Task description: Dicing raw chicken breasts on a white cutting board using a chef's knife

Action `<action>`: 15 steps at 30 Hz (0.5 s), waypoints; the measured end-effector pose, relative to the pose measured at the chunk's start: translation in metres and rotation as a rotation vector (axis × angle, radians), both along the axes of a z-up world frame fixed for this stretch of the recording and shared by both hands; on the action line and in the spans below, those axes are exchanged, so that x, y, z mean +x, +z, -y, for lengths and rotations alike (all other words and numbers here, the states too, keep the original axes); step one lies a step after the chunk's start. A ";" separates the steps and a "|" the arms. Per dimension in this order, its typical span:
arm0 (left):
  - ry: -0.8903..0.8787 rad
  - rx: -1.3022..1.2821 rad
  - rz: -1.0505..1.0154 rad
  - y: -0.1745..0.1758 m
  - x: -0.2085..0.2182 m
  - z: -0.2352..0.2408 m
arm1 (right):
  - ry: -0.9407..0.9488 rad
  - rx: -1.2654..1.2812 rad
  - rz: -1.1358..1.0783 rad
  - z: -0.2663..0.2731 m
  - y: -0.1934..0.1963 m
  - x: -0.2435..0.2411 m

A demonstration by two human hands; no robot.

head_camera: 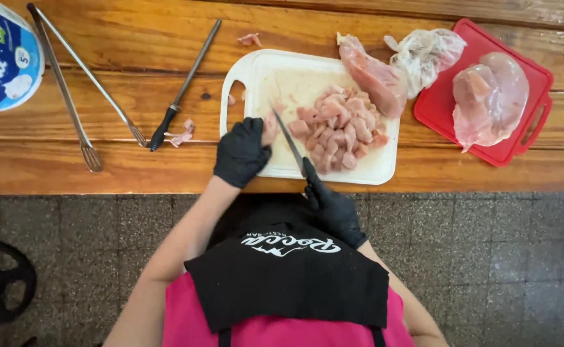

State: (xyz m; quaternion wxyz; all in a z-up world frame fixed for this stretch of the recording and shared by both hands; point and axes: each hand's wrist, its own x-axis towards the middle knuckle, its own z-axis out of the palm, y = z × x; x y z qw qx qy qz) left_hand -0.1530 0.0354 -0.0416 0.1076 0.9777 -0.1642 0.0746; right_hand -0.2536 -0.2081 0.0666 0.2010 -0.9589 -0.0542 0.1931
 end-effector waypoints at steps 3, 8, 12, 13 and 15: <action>0.060 -0.024 0.108 0.034 -0.003 0.014 | 0.107 -0.098 -0.003 0.005 -0.006 -0.004; 0.099 0.020 -0.049 0.001 0.003 0.013 | 0.156 -0.080 -0.030 -0.038 0.005 0.043; 0.211 -0.266 -0.406 0.044 0.018 0.008 | 0.127 -0.076 -0.048 -0.059 0.031 0.052; 0.201 -0.261 -0.407 0.001 0.030 -0.019 | 0.117 -0.074 -0.048 -0.059 0.034 0.048; 0.218 -0.921 -0.464 -0.090 0.050 -0.048 | 0.090 -0.087 -0.133 -0.052 0.041 0.043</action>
